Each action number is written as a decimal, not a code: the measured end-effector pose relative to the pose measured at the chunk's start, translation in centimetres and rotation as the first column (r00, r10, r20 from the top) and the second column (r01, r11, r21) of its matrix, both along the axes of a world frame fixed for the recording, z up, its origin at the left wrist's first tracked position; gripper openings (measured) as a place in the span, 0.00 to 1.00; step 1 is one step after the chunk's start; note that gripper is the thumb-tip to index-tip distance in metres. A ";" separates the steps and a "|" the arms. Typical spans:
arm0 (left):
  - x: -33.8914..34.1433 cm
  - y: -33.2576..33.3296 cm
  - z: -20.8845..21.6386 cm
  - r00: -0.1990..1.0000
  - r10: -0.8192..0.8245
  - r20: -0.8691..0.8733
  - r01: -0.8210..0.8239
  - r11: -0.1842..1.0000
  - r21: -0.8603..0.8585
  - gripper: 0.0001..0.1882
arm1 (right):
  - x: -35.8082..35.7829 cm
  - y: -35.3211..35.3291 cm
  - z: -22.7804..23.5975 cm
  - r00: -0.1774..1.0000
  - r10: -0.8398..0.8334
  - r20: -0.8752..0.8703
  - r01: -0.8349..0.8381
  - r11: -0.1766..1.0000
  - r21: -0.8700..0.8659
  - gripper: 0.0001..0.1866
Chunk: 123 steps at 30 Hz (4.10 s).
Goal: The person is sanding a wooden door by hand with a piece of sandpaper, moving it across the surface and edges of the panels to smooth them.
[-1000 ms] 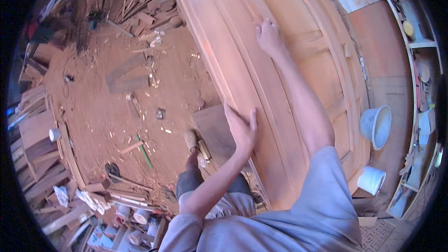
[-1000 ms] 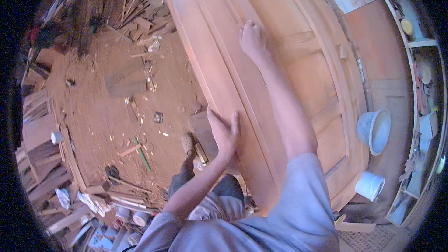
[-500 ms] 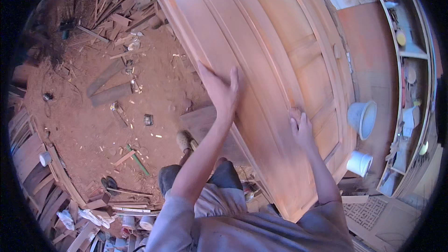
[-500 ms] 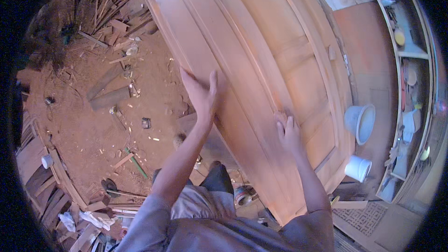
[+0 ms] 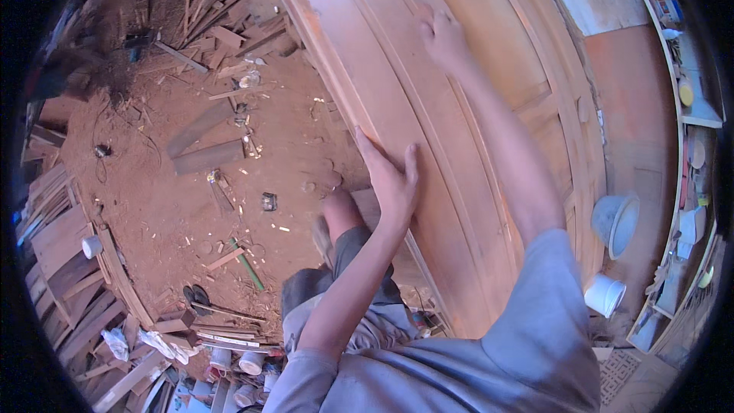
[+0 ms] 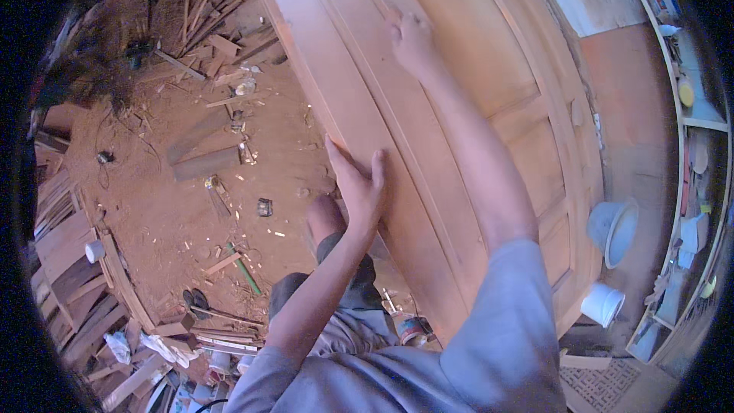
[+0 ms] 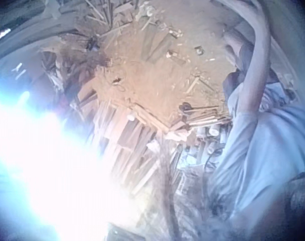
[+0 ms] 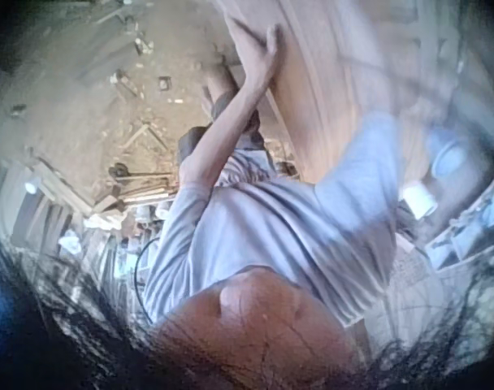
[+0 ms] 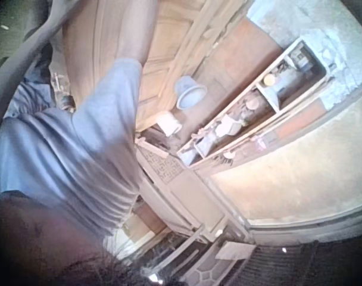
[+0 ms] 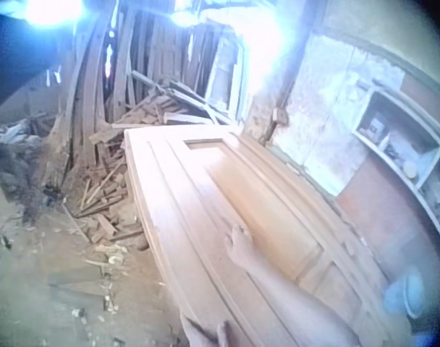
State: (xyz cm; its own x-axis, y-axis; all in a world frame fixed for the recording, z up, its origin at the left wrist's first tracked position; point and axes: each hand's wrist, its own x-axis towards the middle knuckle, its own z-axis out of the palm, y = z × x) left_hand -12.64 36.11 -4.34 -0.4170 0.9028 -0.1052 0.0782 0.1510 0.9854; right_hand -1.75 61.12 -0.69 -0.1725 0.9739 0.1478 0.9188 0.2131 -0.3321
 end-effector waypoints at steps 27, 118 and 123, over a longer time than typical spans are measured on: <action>-14.8 17.4 2.2 0.920 0.389 0.048 -0.373 0.906 -0.202 0.21 | -8.1 11.7 0.6 0.998 -0.004 -0.062 0.010 0.996 0.088 0.10; -25.5 44.1 1.5 0.997 0.065 -0.032 -0.071 0.950 -0.305 0.44 | -24.8 41.2 0.2 0.997 0.066 -0.037 -0.067 0.997 -0.049 0.09; -24.2 44.2 1.6 0.992 0.074 0.106 -0.039 0.953 -0.301 0.43 | -25.8 45.7 0.7 1.000 -0.011 -0.019 0.010 0.997 -0.076 0.10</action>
State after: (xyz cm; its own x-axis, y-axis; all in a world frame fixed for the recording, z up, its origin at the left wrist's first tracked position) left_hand -36.81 80.32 -2.71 -0.4353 0.7987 -0.4154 -0.0499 0.4393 0.8969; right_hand -27.55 106.85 0.05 -0.1599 0.9841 0.0770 0.9143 0.1771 -0.3642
